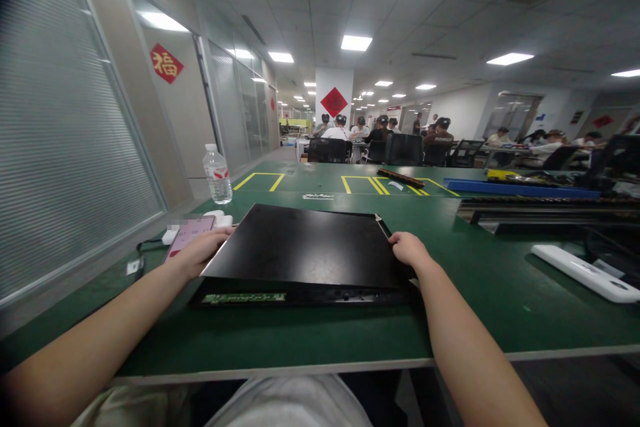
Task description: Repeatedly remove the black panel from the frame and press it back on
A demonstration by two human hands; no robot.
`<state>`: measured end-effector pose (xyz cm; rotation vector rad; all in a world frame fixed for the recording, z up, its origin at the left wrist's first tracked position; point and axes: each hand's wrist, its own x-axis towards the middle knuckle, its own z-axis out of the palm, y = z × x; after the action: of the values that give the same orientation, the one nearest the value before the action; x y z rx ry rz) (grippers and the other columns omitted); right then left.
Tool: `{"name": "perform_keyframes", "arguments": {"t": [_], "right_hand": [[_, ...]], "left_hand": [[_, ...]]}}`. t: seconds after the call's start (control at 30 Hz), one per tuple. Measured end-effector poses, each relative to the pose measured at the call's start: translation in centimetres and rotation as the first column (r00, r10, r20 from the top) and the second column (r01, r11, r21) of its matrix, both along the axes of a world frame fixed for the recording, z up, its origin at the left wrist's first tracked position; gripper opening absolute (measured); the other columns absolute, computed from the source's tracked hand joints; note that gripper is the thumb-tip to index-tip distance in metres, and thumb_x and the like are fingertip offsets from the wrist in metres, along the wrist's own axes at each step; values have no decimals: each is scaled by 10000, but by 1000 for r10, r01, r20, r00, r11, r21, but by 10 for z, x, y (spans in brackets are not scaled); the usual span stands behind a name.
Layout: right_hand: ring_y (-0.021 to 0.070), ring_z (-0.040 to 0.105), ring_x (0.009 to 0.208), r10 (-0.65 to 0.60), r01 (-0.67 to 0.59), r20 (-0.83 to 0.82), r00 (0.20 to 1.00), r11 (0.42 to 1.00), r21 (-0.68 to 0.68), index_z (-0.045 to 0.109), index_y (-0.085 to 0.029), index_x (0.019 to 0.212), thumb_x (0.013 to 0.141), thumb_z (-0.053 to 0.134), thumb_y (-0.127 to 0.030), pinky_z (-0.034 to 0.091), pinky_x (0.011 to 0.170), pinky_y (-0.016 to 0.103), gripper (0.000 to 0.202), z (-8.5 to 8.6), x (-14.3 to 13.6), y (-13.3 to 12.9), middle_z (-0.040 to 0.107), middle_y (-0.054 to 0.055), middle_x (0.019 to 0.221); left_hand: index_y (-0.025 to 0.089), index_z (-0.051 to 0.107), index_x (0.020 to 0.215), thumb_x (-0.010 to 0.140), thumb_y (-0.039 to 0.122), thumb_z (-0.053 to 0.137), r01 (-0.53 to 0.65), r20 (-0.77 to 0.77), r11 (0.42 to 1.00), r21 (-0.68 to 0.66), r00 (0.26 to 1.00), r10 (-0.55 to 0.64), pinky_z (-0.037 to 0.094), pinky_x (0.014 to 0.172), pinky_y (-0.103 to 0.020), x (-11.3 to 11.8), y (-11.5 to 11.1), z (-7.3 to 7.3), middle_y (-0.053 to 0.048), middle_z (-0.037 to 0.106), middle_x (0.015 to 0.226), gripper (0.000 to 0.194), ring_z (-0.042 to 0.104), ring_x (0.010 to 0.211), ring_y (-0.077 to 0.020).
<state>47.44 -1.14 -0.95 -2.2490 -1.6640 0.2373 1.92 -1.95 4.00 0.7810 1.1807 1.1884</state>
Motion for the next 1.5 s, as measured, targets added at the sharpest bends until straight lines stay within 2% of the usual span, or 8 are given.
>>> {"name": "perform_keyframes", "arguments": {"t": [0.1,0.2,0.33,0.63,0.8,0.97,1.13,1.5], "right_hand": [[217,669,1010,-2,2,1,1000,1000,8,788,-215,1044,737,537,-54,475,820,251,428,0,0,0,741,78,1098],[209,675,979,-8,9,-15,1000,1000,16,788,-220,1036,737,560,-55,475,810,242,410,1,-1,-1,748,73,1058],[214,676,982,-15,16,-25,1000,1000,16,786,-219,1036,757,551,-57,477,799,247,399,2,-2,-2,744,81,1087],[209,679,982,-21,21,-41,999,1000,-3,784,-221,1024,752,552,-56,476,782,235,393,3,-1,-1,748,67,1081],[230,666,1044,-11,10,-45,999,1000,-21,775,-208,1073,759,535,-50,476,827,260,426,7,-4,-4,731,83,1155],[234,675,997,-22,21,-37,999,999,-26,775,-207,1081,752,536,-53,483,815,272,434,7,-4,-4,740,89,1107],[225,673,1023,-14,13,-31,999,1000,-14,776,-203,1077,777,525,-48,474,830,255,421,5,-2,-2,741,87,1110],[242,661,1067,-42,41,-91,995,999,-13,780,-200,1062,775,540,-62,475,851,273,398,4,1,-1,736,82,1146]], "left_hand": [[126,720,972,734,1,609,9,16,999,-34,1000,-8,548,397,-282,2,-2,4,-39,742,621,291,685,449,-219],[153,698,855,756,67,669,-12,-43,1000,-27,999,10,550,420,-278,1,-3,2,-34,711,568,134,674,443,-212],[157,640,718,722,44,721,6,-167,999,43,986,1,538,449,-251,1,-6,-1,-30,678,537,139,649,429,-186],[156,709,825,625,46,775,75,-202,996,48,977,-64,573,535,-290,-2,-5,-6,-50,747,674,238,717,570,-233],[145,730,846,670,38,755,64,-203,995,75,978,-48,559,548,-256,-2,-5,-3,-65,768,718,208,717,582,-203],[141,746,905,689,72,777,89,-173,985,150,983,-63,549,571,-242,-2,-4,0,-66,778,765,229,726,628,-200],[144,732,928,698,77,770,105,-183,982,157,980,-75,554,567,-239,-2,-3,-1,-64,779,774,242,728,635,-199],[138,685,1007,770,41,666,125,-75,980,153,991,-114,561,531,-234,0,-6,-1,-63,768,756,257,728,607,-191]]}}
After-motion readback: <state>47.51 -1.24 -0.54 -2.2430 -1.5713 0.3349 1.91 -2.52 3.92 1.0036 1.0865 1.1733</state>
